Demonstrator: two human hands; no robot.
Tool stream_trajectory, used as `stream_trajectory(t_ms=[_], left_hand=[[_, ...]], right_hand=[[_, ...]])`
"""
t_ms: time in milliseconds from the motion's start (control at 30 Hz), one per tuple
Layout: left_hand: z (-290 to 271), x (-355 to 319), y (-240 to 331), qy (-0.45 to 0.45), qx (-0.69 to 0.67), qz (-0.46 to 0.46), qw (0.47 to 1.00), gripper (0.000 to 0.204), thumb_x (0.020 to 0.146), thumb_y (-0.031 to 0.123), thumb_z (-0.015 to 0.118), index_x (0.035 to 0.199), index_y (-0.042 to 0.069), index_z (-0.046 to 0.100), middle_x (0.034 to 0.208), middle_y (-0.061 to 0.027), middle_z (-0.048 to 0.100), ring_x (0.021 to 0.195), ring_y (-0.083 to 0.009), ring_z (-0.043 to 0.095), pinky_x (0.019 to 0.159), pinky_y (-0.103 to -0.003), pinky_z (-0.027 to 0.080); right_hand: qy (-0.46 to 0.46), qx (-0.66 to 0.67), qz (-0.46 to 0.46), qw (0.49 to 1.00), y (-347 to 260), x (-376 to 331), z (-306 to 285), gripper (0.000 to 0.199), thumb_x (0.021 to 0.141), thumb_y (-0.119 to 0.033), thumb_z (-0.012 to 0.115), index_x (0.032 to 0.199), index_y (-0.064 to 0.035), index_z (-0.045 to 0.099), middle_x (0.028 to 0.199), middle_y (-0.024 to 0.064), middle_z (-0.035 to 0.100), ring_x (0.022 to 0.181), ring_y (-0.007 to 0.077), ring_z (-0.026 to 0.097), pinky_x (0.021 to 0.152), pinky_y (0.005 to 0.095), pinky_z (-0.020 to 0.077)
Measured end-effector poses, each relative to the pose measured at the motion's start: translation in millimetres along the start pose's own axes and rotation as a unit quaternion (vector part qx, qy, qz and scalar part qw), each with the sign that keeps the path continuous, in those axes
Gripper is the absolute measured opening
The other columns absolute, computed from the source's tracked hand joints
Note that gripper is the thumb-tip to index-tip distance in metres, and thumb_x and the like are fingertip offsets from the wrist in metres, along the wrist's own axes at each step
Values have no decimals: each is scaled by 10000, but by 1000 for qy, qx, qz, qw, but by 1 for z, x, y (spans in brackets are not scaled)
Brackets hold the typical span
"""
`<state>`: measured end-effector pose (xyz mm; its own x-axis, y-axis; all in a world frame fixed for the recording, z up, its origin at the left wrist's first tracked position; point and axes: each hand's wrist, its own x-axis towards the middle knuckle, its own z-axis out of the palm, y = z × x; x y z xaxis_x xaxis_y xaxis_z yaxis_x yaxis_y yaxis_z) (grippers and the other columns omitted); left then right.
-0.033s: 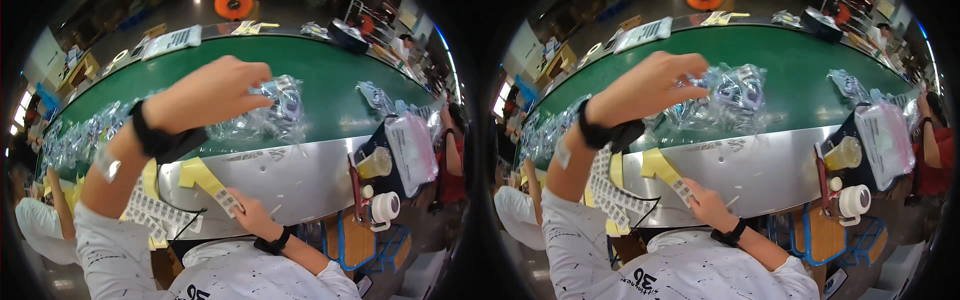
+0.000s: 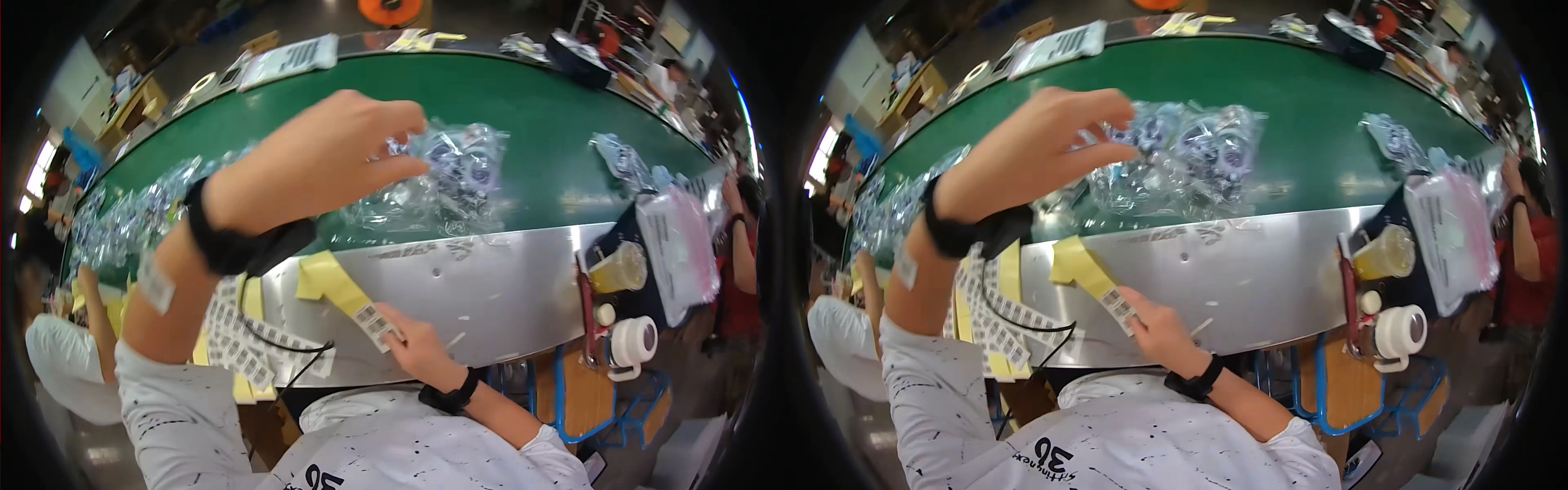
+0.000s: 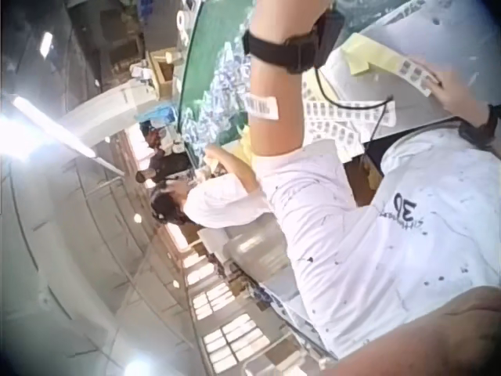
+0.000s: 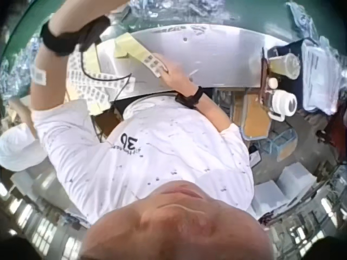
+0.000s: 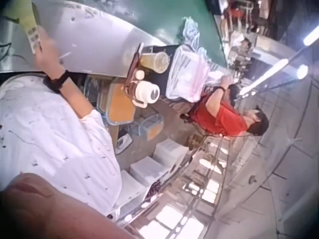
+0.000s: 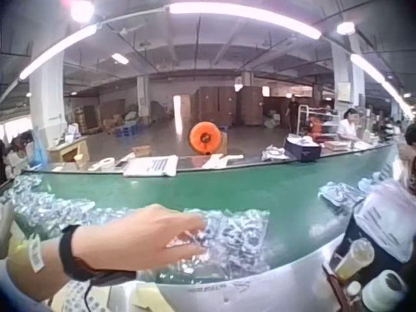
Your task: The person stands at a green conveyor table and applies barcode stickers to plastic bags containing pairs of slippers. They peel labels from a sheet, place them on the packaging, and use a handheld scanner to scan the barcode. The person then moves the labeled packages along the table.
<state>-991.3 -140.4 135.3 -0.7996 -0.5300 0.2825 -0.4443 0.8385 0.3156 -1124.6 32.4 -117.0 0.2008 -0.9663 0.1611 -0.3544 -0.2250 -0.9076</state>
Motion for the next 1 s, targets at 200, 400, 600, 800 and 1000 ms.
stream_trajectory(t_ms=[200,400,600,800,1000], left_hand=[[-65,-168,19,71,55,-261,961,206,874,53,639,1062,-26,619,988,-97,689,883,-174,682,775,-292,540],[-8,-329,52,176,-11,-520,836,218,857,72,684,1055,-11,651,943,-109,700,826,-168,669,751,-288,524],[132,-327,54,97,52,-389,915,473,738,77,732,1178,29,566,1364,-187,481,1298,-391,427,1056,-505,374],[160,-291,48,120,-16,-370,921,611,696,168,792,1254,88,555,1424,-182,422,1338,-404,372,1074,-554,325],[174,-294,50,18,-10,-287,958,724,719,390,769,1346,152,494,1467,-169,371,1366,-366,335,1107,-562,254]], right_hand=[[9,15,47,999,1,0,-8,340,888,-28,582,1227,-20,609,953,161,686,777,241,662,686,320,522],[-72,13,109,991,-6,17,-1,288,874,18,598,1157,-8,648,760,42,615,563,69,496,512,240,413],[-81,-103,-111,985,-69,40,4,297,831,97,577,1088,-16,674,727,77,628,568,153,546,517,287,436],[22,-60,-299,952,-117,30,-4,324,746,160,579,997,-19,681,742,116,644,637,210,627,549,308,478],[-75,-88,-94,989,-69,23,8,249,814,123,558,1006,6,665,819,96,637,629,142,595,556,244,480]])
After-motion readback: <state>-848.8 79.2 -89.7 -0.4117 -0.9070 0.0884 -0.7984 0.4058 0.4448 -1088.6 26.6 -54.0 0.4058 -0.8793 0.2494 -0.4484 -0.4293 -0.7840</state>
